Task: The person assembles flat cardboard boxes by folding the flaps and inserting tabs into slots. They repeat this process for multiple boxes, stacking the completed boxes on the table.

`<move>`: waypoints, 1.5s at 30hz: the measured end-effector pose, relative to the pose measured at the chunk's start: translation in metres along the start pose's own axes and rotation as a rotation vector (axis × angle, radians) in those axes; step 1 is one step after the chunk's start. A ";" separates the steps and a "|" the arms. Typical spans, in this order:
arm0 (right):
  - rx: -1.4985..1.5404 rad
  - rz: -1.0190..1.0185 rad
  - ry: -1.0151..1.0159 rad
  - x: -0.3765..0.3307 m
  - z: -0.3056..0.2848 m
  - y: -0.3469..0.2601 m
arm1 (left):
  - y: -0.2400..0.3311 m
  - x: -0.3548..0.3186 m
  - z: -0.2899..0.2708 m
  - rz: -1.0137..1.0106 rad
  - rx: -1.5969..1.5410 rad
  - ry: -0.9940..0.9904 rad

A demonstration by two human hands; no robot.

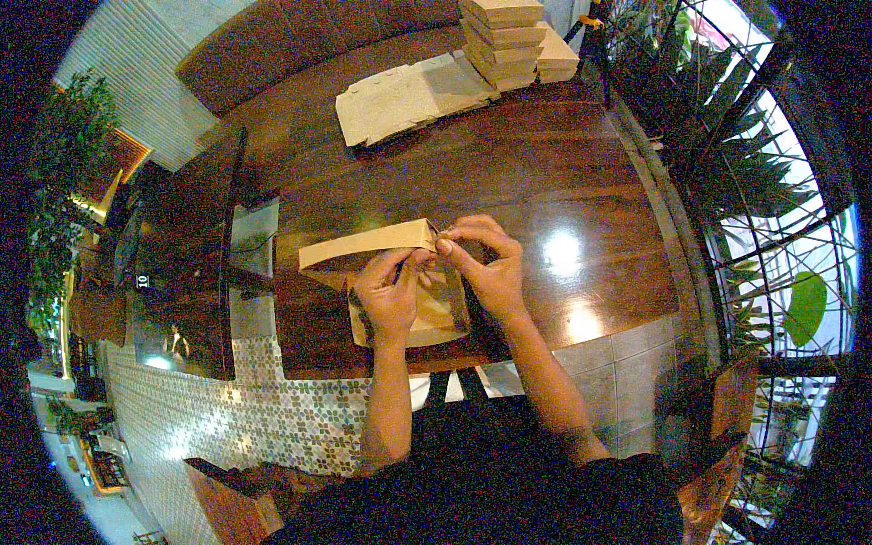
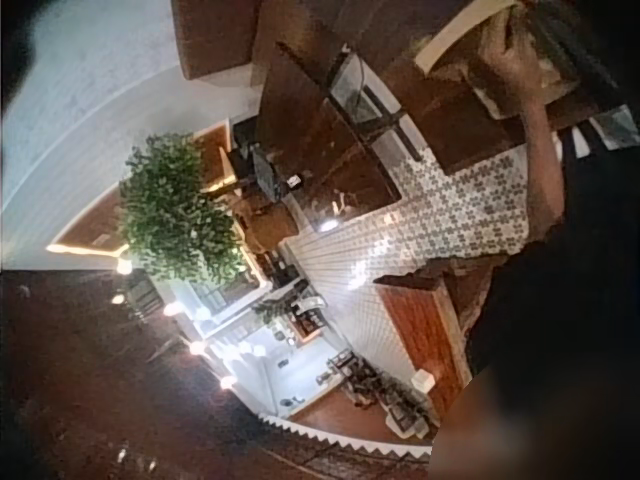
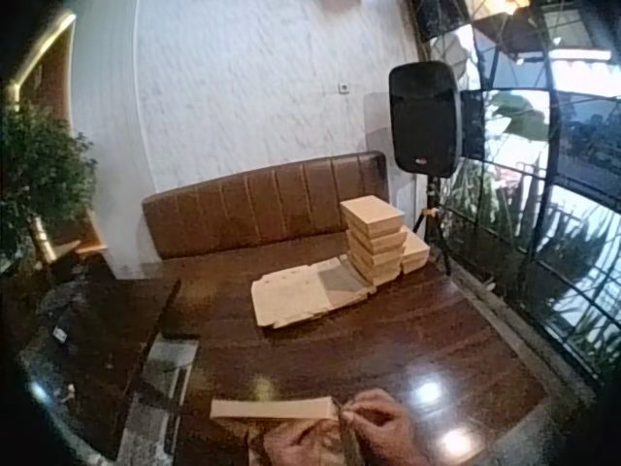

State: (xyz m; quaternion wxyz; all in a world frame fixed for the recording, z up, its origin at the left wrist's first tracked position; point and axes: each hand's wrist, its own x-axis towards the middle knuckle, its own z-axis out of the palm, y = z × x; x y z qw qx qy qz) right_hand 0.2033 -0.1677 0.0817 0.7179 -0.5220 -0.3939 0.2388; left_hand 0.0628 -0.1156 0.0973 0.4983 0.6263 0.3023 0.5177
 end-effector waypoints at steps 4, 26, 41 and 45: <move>-0.063 -0.061 0.060 -0.003 0.005 0.000 | -0.006 0.001 0.003 -0.051 -0.107 0.008; -0.097 -0.016 -0.192 0.003 -0.010 -0.011 | -0.005 0.006 -0.008 -0.184 -0.249 -0.058; 0.175 0.153 -0.194 0.012 -0.013 -0.006 | 0.023 -0.022 -0.001 0.282 0.284 -0.130; 0.157 0.183 -0.211 0.014 -0.013 -0.011 | 0.023 -0.026 -0.003 0.155 0.170 -0.175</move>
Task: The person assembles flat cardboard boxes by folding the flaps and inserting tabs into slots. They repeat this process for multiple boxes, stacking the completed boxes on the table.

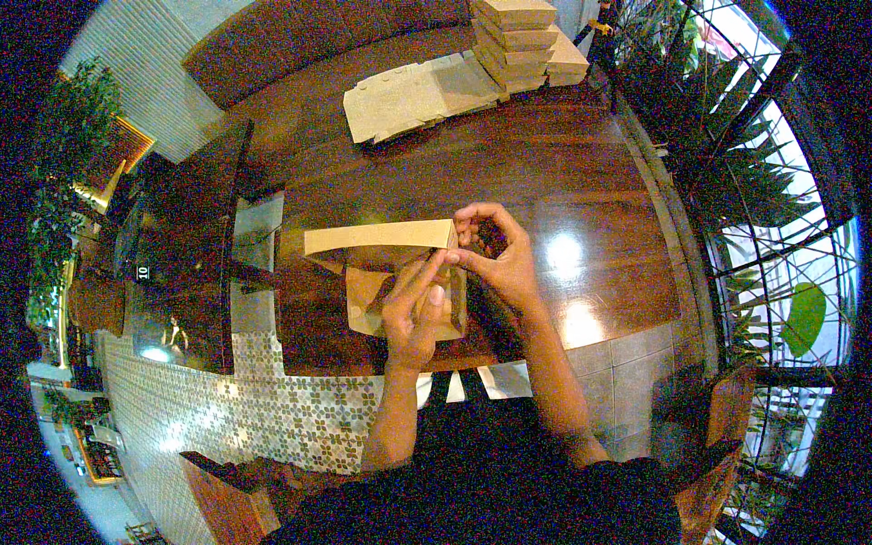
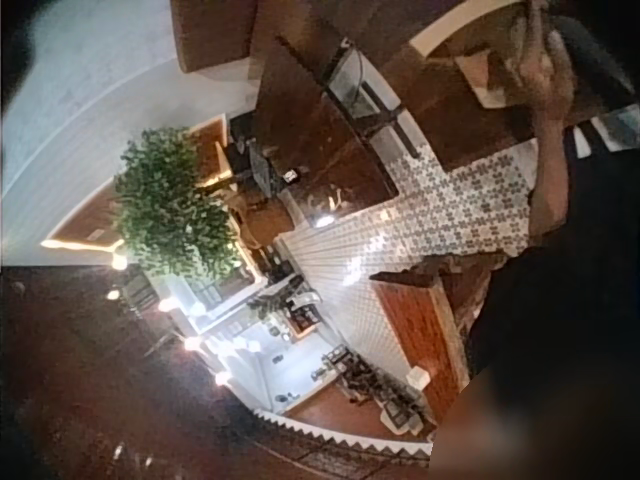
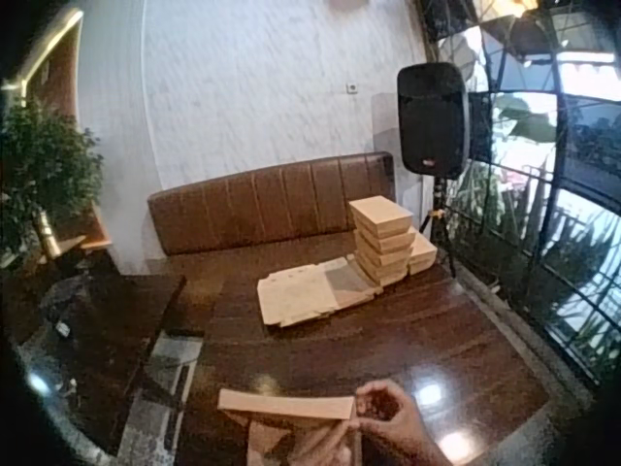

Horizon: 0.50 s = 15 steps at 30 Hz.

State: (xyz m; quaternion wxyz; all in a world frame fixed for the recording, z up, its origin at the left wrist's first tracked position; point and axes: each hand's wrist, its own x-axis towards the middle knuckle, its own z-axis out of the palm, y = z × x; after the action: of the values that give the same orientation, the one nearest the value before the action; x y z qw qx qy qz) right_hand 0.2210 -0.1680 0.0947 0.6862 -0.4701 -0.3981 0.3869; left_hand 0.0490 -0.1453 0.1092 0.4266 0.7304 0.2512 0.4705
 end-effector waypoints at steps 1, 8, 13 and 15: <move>-0.021 0.014 -0.008 -0.001 0.000 -0.001 | 0.001 -0.002 0.000 -0.056 -0.045 -0.006; -0.375 -0.147 0.091 -0.002 0.000 0.010 | -0.003 0.000 -0.007 -0.274 -0.259 -0.098; -0.383 -0.100 0.194 0.003 -0.013 0.012 | -0.017 -0.004 -0.061 -0.313 0.105 0.191; -0.349 -0.082 0.178 0.001 -0.018 0.012 | -0.031 -0.005 -0.082 -0.388 0.174 0.331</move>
State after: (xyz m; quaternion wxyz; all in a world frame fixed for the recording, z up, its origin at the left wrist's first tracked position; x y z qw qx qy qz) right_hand 0.2357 -0.1701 0.0791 0.6417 -0.5978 -0.4158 0.2407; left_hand -0.0265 -0.1015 0.0958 0.3976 0.6158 0.4923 0.4694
